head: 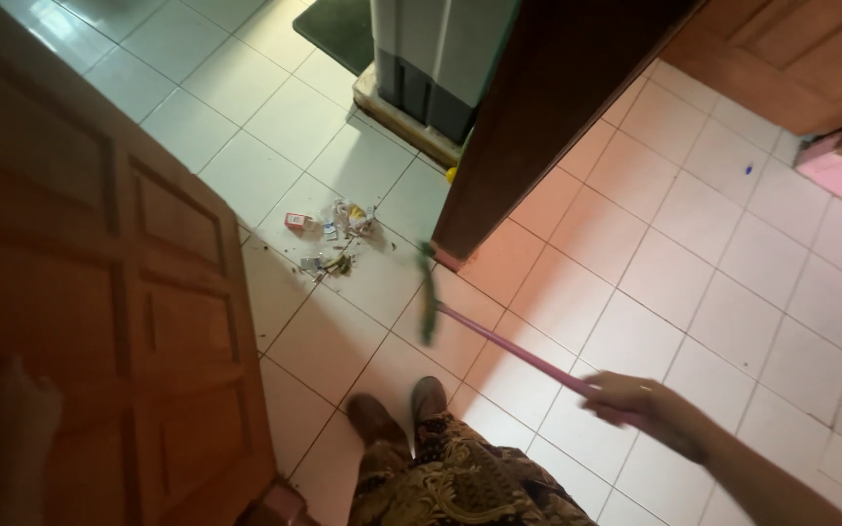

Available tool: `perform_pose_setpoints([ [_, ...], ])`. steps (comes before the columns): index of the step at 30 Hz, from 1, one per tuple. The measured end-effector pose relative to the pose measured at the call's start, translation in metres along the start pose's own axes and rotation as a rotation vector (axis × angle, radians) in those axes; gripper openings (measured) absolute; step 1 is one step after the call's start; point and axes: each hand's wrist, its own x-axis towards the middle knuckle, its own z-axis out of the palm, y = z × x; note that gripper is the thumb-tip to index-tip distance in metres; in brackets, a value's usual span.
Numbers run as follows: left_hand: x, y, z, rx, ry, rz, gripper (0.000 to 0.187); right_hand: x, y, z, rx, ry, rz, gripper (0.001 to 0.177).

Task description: Sweeping the floor with a broom across multiple rooms including a hallway, bedroom, and study.

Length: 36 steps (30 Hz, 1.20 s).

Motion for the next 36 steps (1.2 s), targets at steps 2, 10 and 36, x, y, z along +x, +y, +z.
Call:
perform_pose_setpoints([
  [2,0.006,0.011,0.0,-0.014,0.015,0.018,0.052,0.043,0.052,-0.043,-0.038,0.002,0.123,0.041],
  [10,0.041,0.035,0.003,-0.039,0.074,0.076,0.049,0.177,0.163,-0.072,0.295,0.16,0.18,0.015],
  [36,0.058,0.005,0.005,-0.476,0.001,0.112,0.065,0.12,-0.07,0.085,-0.238,-0.005,0.174,0.033],
])
